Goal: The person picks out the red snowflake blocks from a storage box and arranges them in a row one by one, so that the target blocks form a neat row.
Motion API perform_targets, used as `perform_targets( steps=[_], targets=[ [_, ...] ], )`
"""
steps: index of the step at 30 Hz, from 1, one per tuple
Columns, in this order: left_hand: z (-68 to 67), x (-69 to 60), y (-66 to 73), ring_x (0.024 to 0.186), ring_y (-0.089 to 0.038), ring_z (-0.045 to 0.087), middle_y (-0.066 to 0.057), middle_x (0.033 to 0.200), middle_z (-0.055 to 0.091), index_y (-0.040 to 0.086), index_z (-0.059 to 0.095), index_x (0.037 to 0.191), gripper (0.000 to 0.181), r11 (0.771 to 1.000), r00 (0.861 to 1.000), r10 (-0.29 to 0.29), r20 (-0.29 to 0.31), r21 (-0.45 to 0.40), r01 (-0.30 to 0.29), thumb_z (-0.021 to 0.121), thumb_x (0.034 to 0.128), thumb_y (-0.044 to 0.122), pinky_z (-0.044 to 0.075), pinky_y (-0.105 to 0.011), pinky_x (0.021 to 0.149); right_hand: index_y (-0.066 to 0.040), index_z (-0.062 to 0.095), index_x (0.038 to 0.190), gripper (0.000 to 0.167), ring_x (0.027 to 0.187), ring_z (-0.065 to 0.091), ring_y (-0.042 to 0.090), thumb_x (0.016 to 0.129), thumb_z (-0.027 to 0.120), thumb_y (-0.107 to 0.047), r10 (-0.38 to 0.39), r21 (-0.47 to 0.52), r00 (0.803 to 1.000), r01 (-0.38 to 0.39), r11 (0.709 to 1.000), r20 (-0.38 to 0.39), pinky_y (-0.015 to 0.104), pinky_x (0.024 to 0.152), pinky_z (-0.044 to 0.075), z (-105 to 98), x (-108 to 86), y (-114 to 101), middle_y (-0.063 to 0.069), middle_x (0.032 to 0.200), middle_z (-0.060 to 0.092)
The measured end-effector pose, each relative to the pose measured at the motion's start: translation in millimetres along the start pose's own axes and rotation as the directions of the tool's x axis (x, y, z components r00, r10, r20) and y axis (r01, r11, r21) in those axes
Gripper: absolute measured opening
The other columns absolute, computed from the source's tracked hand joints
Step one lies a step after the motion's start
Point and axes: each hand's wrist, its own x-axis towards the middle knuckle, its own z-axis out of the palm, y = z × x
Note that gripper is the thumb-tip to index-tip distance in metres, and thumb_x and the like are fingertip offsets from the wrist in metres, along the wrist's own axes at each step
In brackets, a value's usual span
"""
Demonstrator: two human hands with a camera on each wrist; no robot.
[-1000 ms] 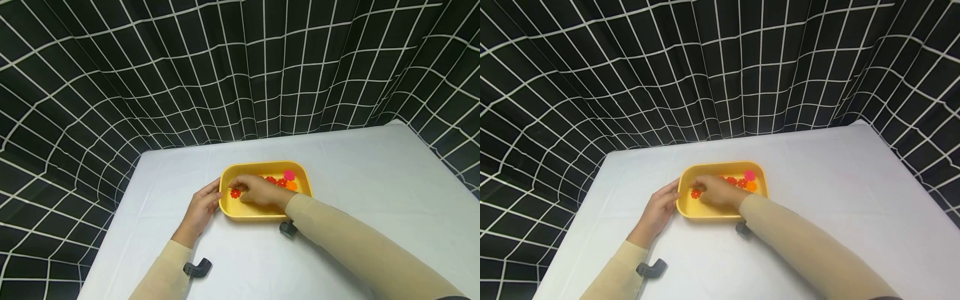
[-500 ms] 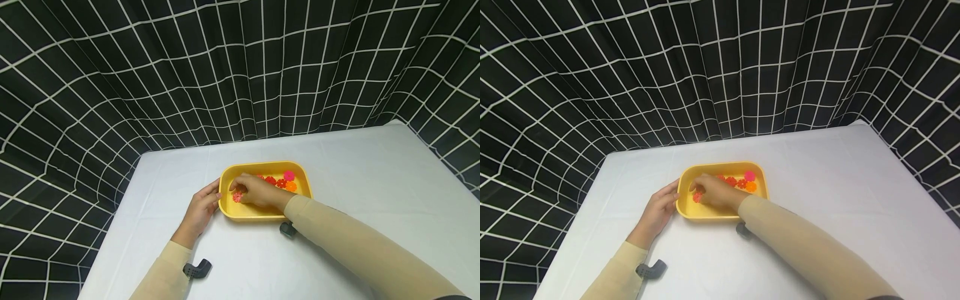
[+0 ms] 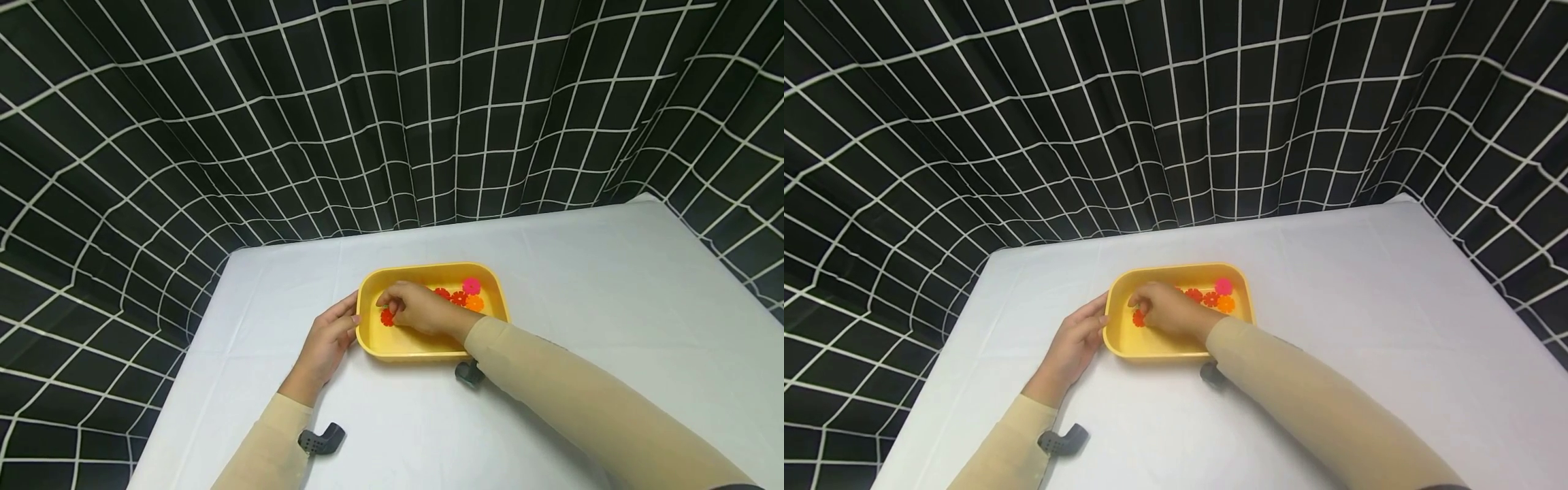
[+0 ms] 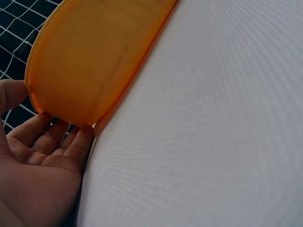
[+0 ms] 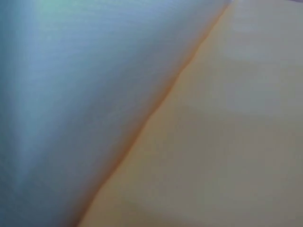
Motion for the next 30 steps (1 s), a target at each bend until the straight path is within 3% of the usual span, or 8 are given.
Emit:
perform_targets(
  steps=[5, 9, 13, 22, 30],
  targets=[
    [0.4, -0.3, -0.3, 0.15, -0.026, 0.047, -0.01, 0.164, 0.05, -0.001, 0.051, 0.16, 0.056, 1.0, 1.0, 0.0, -0.001, 0.003, 0.0, 0.056, 0.1043, 0.001, 0.049, -0.037, 0.114, 0.001, 0.08, 0.122, 0.03, 0.095, 0.058, 0.021, 0.094, 0.075, 0.012, 0.007, -0.057, 1.0, -0.007, 0.998, -0.007, 0.027, 0.086, 0.054, -1.4, 0.6, 0.5, 0.005, 0.101, 0.06],
    [0.0, -0.3, -1.0, 0.15, -0.025, 0.047, -0.01, 0.164, 0.05, -0.001, 0.051, 0.16, 0.056, 1.0, 1.0, -0.002, -0.003, -0.002, 0.002, 0.056, 0.1039, 0.001, 0.049, -0.037, 0.114, -0.002, 0.083, 0.112, 0.024, 0.092, 0.059, 0.02, 0.094, 0.075, 0.012, 0.019, -0.067, 1.0, -0.019, 0.998, 0.0, 0.027, 0.084, 0.055, -2.2, 1.4, 0.6, 0.005, 0.101, 0.06],
    [-0.2, -0.1, -1.2, 0.15, -0.025, 0.046, -0.01, 0.164, 0.05, -0.001, 0.051, 0.16, 0.056, 1.0, 1.0, -0.004, -0.001, -0.004, 0.004, 0.056, 0.1037, 0.002, 0.049, -0.036, 0.114, -0.005, 0.082, 0.106, 0.022, 0.092, 0.059, 0.022, 0.093, 0.075, 0.012, 0.035, -0.043, 0.999, -0.035, 0.998, 0.009, 0.028, 0.084, 0.056, -2.8, 1.7, 0.5, 0.005, 0.101, 0.062],
    [0.3, -0.4, -0.7, 0.15, -0.025, 0.047, -0.011, 0.164, 0.05, -0.001, 0.051, 0.16, 0.056, 1.0, 1.0, -0.006, -0.006, 0.0, 0.006, 0.056, 0.1043, 0.002, 0.049, -0.036, 0.114, -0.004, 0.075, 0.107, 0.021, 0.095, 0.062, 0.024, 0.095, 0.072, 0.013, 0.012, 0.071, 1.0, -0.011, 0.997, -0.011, 0.031, 0.089, 0.057, -4.1, 0.8, 0.8, 0.006, 0.1, 0.068],
    [-0.4, 0.6, -0.7, 0.15, -0.025, 0.047, -0.011, 0.164, 0.05, -0.002, 0.051, 0.16, 0.056, 1.0, 1.0, -0.008, -0.008, -0.007, 0.008, 0.056, 0.1044, 0.002, 0.048, -0.036, 0.114, -0.007, 0.074, 0.106, 0.009, 0.08, 0.061, 0.026, 0.102, 0.073, 0.001, 0.038, 0.168, 0.999, -0.031, 0.985, -0.035, 0.031, 0.071, 0.057, -9.8, -1.2, -3.8, 0.007, 0.099, 0.066]
  ],
)
